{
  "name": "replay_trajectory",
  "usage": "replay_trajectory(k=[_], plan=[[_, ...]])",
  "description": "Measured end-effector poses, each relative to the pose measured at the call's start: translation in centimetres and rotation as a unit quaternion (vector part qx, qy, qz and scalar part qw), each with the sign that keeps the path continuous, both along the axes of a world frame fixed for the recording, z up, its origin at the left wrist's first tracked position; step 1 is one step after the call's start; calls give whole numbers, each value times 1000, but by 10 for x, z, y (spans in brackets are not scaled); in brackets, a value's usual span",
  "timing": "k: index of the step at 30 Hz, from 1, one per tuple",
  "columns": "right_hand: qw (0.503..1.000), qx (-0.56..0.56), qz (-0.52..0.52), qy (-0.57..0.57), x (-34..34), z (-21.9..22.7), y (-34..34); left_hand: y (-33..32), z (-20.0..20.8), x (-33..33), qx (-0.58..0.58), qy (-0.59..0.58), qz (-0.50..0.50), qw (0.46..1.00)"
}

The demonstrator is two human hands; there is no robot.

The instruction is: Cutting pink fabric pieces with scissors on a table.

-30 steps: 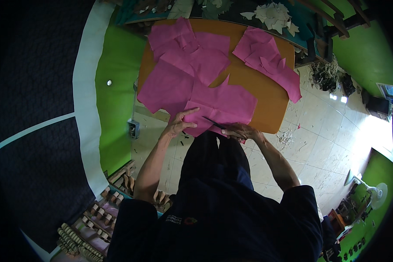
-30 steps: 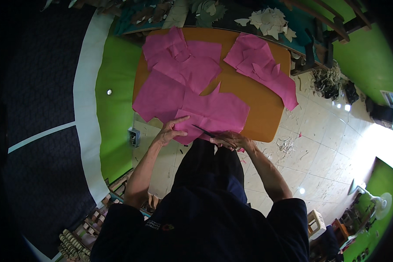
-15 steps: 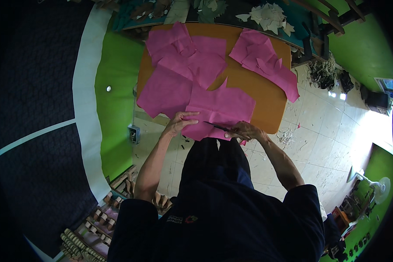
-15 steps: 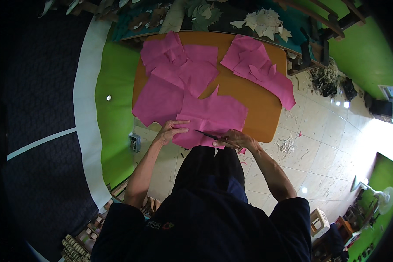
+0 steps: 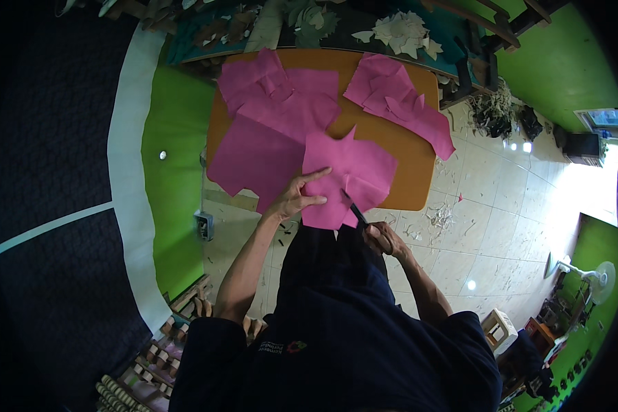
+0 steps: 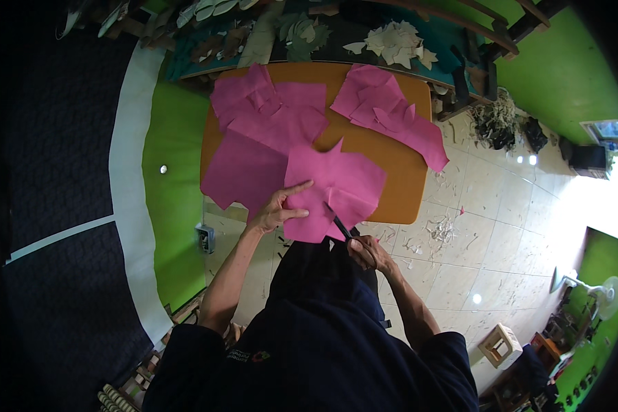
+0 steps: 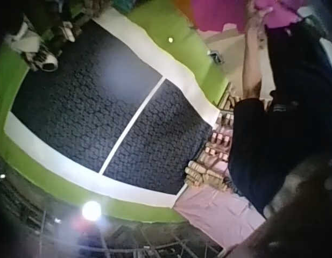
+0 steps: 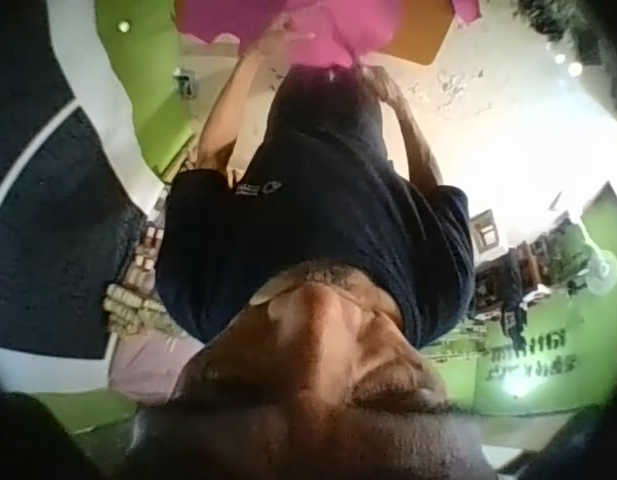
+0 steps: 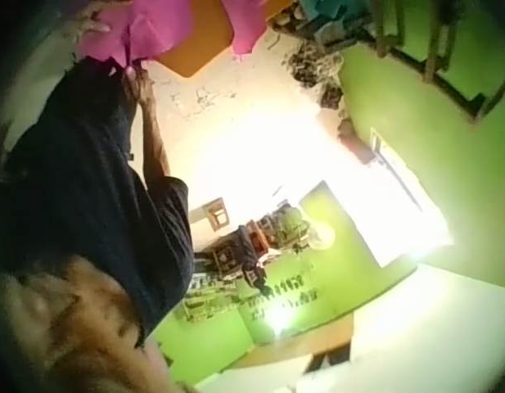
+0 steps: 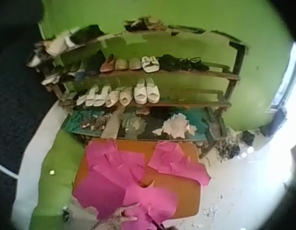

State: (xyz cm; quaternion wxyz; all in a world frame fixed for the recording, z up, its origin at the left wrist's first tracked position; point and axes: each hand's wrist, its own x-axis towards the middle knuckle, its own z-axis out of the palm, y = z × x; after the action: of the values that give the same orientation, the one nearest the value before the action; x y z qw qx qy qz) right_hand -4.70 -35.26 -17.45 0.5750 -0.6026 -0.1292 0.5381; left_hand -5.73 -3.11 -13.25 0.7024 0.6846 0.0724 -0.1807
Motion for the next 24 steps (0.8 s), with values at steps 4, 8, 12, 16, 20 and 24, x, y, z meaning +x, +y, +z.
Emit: replay_trajectory(k=[4,8,12,16,20,24], plan=[[998,27,-34,-44,10,29,14,-9,10,1,-24,4,77,997],[1000,11,-16,-20,5,22,30,-19,-17,-30,-144,88,257,952],[988,38,-31,146,-17,3,48,-28,-54,-67,-129,100,330,930],[975,93,-77,189,-35,-4,57,-41,-64,-80,-143,147,321,925],[974,63,-134,173,-47,4,64,-56,-68,-86,-173,139,324,920],[981,-61,-164,89,-52,16,70,-69,-64,-88,-162,133,331,920]])
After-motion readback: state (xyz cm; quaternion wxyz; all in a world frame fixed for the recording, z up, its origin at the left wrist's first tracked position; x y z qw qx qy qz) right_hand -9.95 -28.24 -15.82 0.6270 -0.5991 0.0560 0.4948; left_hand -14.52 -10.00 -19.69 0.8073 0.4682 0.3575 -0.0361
